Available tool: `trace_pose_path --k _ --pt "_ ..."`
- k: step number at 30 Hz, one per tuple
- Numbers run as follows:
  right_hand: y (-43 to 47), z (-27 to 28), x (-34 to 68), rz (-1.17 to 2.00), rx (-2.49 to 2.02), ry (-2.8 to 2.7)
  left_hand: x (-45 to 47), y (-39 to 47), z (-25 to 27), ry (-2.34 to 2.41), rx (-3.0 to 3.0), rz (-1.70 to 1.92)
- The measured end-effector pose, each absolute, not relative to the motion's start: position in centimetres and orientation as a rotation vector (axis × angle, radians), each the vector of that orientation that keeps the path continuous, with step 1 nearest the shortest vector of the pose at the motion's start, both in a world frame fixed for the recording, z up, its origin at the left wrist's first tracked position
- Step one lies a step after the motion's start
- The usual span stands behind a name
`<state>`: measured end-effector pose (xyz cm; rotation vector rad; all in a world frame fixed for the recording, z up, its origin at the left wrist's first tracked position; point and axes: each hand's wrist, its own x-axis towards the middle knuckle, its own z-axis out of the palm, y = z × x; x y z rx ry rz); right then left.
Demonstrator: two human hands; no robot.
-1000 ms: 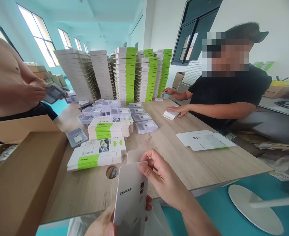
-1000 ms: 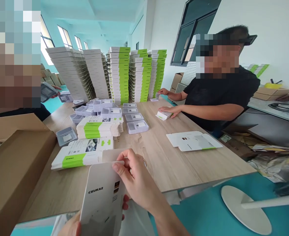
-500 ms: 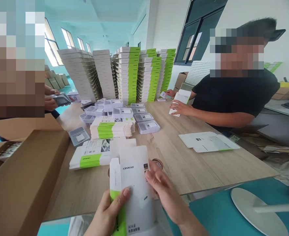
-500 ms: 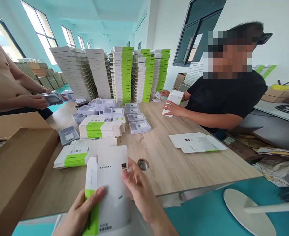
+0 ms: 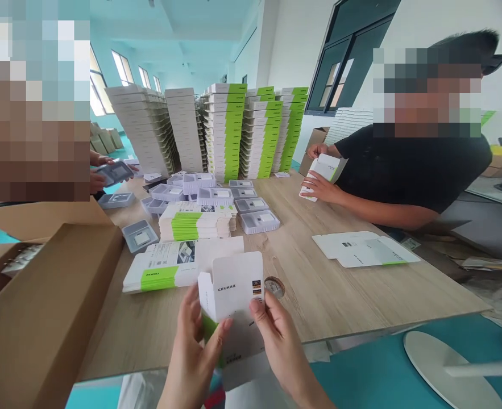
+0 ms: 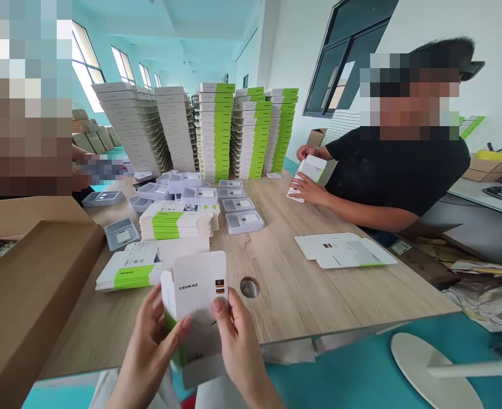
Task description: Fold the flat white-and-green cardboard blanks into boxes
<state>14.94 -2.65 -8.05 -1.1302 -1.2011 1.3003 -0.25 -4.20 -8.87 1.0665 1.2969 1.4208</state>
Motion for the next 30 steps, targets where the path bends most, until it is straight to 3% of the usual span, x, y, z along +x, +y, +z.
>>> trace_pose_path --k 3,9,13,22,26,30 --pt "-3.3 -7.7 15.5 1.248 -1.058 -1.173 -1.2 -3.9 -8.8 1.193 1.100 1.490" --pt "-3.8 -6.3 18.8 1.134 -1.053 -1.516 -3.4 -4.0 -8.4 1.023 1.288 1.194" --pt "-3.1 -5.8 20.6 1.036 -0.992 -1.680 -2.8 -4.9 -7.9 1.098 1.165 1.450" --pt "-4.6 -10.7 15.7 0.656 -1.005 -1.160 -1.1 -5.8 -8.3 1.265 1.064 1.733" --pt "-4.4 -9.4 16.7 0.786 -0.917 -1.112 -0.3 -6.1 -8.4 1.264 1.232 1.797" --pt "-2.3 -4.3 19.6 1.198 -0.861 -1.235 0.1 -6.0 -8.9 1.113 1.462 1.838"
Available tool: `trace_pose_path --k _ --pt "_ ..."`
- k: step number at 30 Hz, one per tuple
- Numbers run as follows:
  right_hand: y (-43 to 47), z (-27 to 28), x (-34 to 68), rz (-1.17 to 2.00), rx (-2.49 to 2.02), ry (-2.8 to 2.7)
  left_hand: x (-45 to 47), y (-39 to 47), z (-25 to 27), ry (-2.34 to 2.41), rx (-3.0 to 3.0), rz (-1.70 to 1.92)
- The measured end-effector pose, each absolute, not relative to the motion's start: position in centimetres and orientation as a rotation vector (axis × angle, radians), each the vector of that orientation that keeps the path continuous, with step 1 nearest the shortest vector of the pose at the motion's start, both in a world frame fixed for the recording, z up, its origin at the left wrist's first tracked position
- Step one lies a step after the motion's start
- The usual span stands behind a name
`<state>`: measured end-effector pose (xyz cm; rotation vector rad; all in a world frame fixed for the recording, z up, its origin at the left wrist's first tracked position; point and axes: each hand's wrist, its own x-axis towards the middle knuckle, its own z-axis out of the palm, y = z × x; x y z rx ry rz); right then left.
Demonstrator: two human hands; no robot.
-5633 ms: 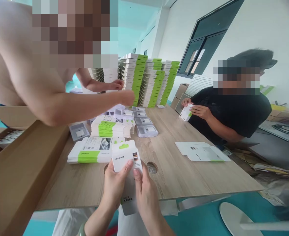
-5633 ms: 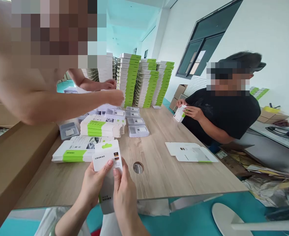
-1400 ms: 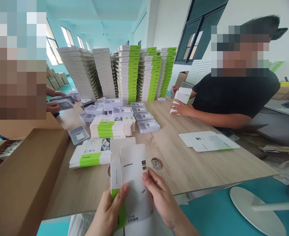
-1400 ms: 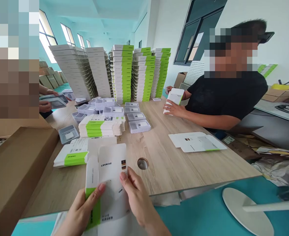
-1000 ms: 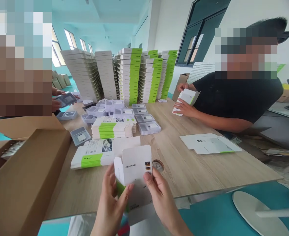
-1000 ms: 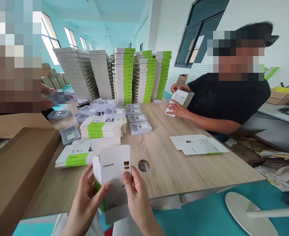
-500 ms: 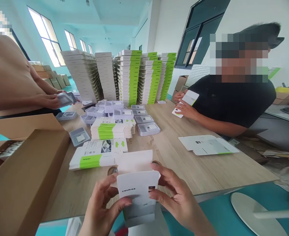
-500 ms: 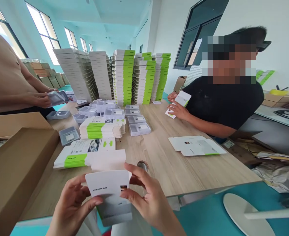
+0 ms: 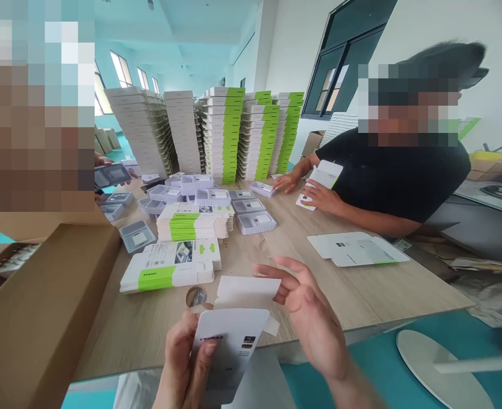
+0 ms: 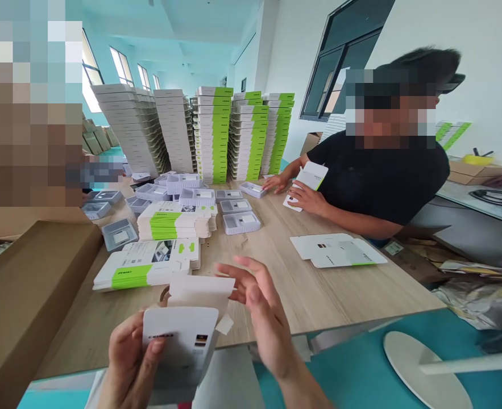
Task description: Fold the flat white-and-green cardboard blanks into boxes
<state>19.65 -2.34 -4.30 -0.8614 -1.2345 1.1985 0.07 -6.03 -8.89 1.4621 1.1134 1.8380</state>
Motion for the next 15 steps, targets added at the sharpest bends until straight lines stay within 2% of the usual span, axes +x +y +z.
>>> trace_pose_path --k 3,6,10,15 --pt "-0.9 -0.9 20.9 1.569 -0.834 -1.464 -0.4 -5.8 -9.5 1.034 1.559 1.723" --pt "-0.1 1.1 21.2 1.742 -0.841 -1.556 -1.0 -5.8 -9.9 1.011 1.660 1.635" --pt "0.4 2.9 21.1 1.633 -0.819 -1.854 -1.5 -6.0 -10.1 0.986 1.800 1.752" --pt "0.3 4.2 20.2 1.482 -0.812 -2.190 -2.6 -6.0 -10.6 1.071 2.017 1.723"
